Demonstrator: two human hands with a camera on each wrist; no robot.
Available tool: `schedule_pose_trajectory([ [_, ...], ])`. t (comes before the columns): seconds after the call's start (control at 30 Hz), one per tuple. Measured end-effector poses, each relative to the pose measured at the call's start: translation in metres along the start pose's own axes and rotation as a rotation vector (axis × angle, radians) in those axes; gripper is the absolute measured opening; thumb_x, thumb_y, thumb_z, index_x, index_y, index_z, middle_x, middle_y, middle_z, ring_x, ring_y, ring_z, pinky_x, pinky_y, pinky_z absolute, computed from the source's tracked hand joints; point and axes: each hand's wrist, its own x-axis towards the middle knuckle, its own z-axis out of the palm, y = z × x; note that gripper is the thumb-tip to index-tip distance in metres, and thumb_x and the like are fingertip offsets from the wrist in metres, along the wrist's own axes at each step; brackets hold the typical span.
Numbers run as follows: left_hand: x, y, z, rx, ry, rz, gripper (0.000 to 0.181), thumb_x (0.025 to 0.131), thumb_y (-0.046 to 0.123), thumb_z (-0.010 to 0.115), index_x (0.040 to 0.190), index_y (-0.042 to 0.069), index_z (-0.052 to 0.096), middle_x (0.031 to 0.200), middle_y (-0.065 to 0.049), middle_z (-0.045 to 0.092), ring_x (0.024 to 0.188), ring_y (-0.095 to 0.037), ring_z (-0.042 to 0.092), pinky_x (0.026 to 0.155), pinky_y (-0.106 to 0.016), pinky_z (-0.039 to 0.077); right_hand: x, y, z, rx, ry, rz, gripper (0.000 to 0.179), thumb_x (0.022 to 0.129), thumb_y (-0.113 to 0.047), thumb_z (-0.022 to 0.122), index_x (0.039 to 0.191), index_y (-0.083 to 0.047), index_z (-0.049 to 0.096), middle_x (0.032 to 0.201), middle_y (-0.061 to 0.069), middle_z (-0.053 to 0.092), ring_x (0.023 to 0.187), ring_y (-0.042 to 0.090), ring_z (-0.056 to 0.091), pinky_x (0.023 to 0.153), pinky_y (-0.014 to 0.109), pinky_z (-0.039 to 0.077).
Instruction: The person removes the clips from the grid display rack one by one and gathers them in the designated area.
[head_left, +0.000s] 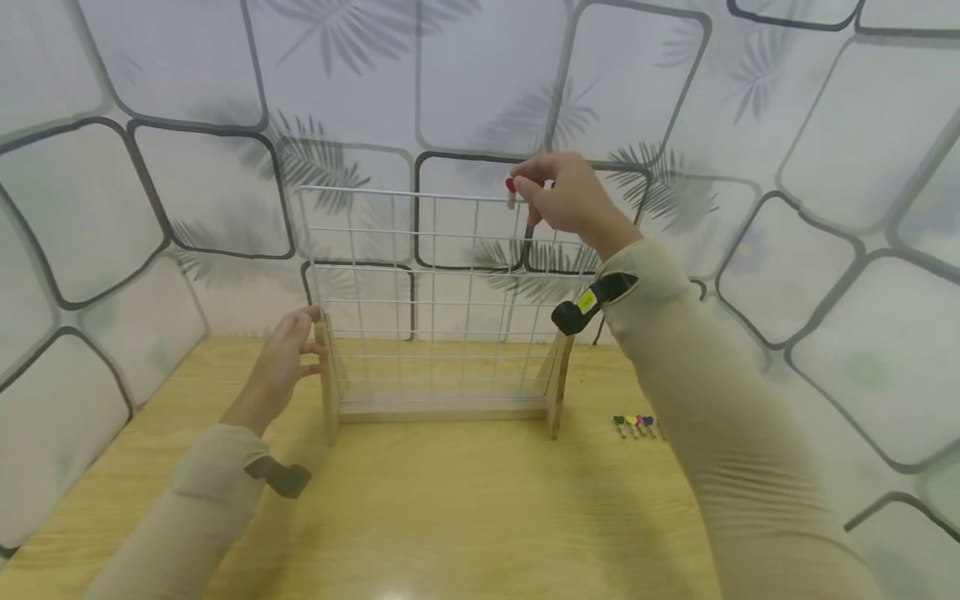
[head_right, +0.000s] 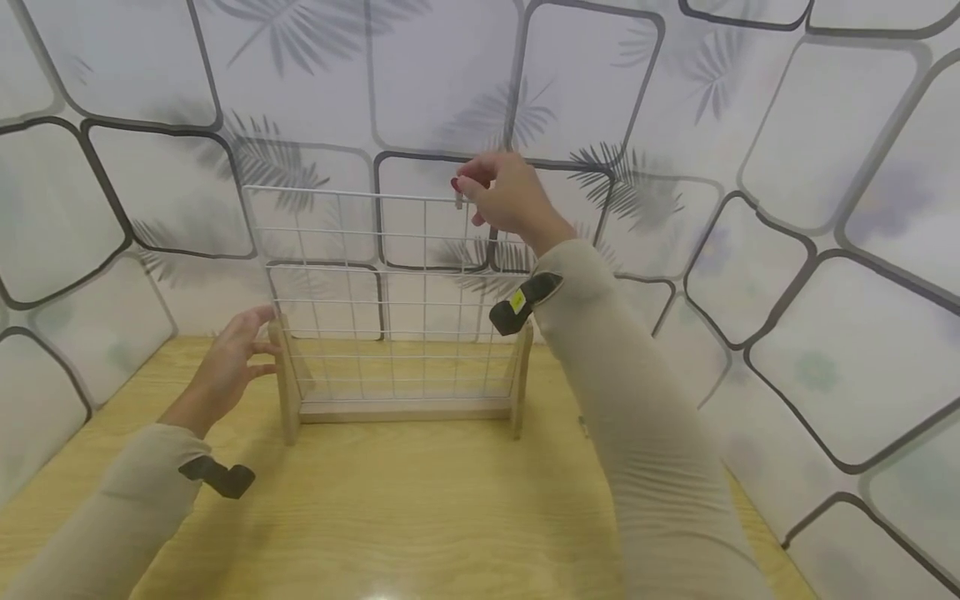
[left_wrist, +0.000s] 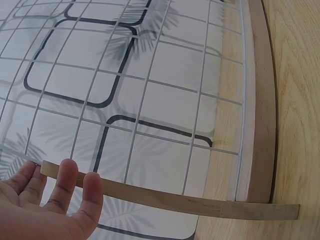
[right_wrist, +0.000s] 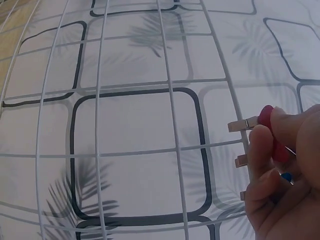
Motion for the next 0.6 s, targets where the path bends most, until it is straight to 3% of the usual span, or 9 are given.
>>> schedule_pose_trajectory([
  [0.13, 0.000, 0.001, 0.000, 0.007, -0.008, 0.009, 0.066, 0.105, 0.045, 0.019, 0.152, -0.001, 0.016, 0.152, -0.021, 0.018, 0.101, -0.017, 0.044, 0.085, -0.035, 0.046, 0.000, 0.002, 0.007, -0.008, 0.048, -0.015, 0.026, 0.101, -0.022, 0.054, 0.122, -0.009, 0.063, 0.098, 0.006, 0.057, 0.074, 0.023, 0.064, 0.054, 0.027, 0.041],
  [0.33, -0.002, -0.002, -0.001, 0.023, -0.017, 0.010, 0.067, 0.105, 0.047, 0.018, 0.152, -0.001, 0.016, 0.152, -0.021, 0.018, 0.103, -0.019, 0.043, 0.087, -0.037, 0.046, -0.001, 0.001, 0.019, -0.008, 0.192, -0.023, 0.014, 0.100, -0.018, 0.056, 0.105, -0.009, 0.064, 0.098, 0.005, 0.059, 0.071, 0.018, 0.065, 0.060, 0.028, 0.048],
  [0.47, -0.004, -0.004, -0.001, 0.024, -0.020, 0.010, 0.067, 0.105, 0.046, 0.018, 0.152, -0.001, 0.016, 0.152, -0.022, 0.018, 0.103, -0.019, 0.043, 0.086, -0.036, 0.046, -0.004, -0.002, 0.023, 0.172, 0.264, -0.066, 0.013, 0.099, -0.015, 0.056, 0.106, -0.006, 0.063, 0.103, 0.004, 0.060, 0.064, 0.016, 0.063, 0.056, 0.025, 0.047],
  [0.6, -0.004, -0.001, -0.001, 0.020, -0.017, 0.025, 0.067, 0.105, 0.047, 0.018, 0.151, -0.002, 0.016, 0.151, -0.021, 0.018, 0.104, -0.020, 0.043, 0.087, -0.038, 0.046, -0.012, -0.005, 0.019, 0.381, 0.226, -0.131, 0.013, 0.099, -0.012, 0.056, 0.107, -0.004, 0.061, 0.104, 0.007, 0.060, 0.062, 0.019, 0.062, 0.054, 0.025, 0.047],
])
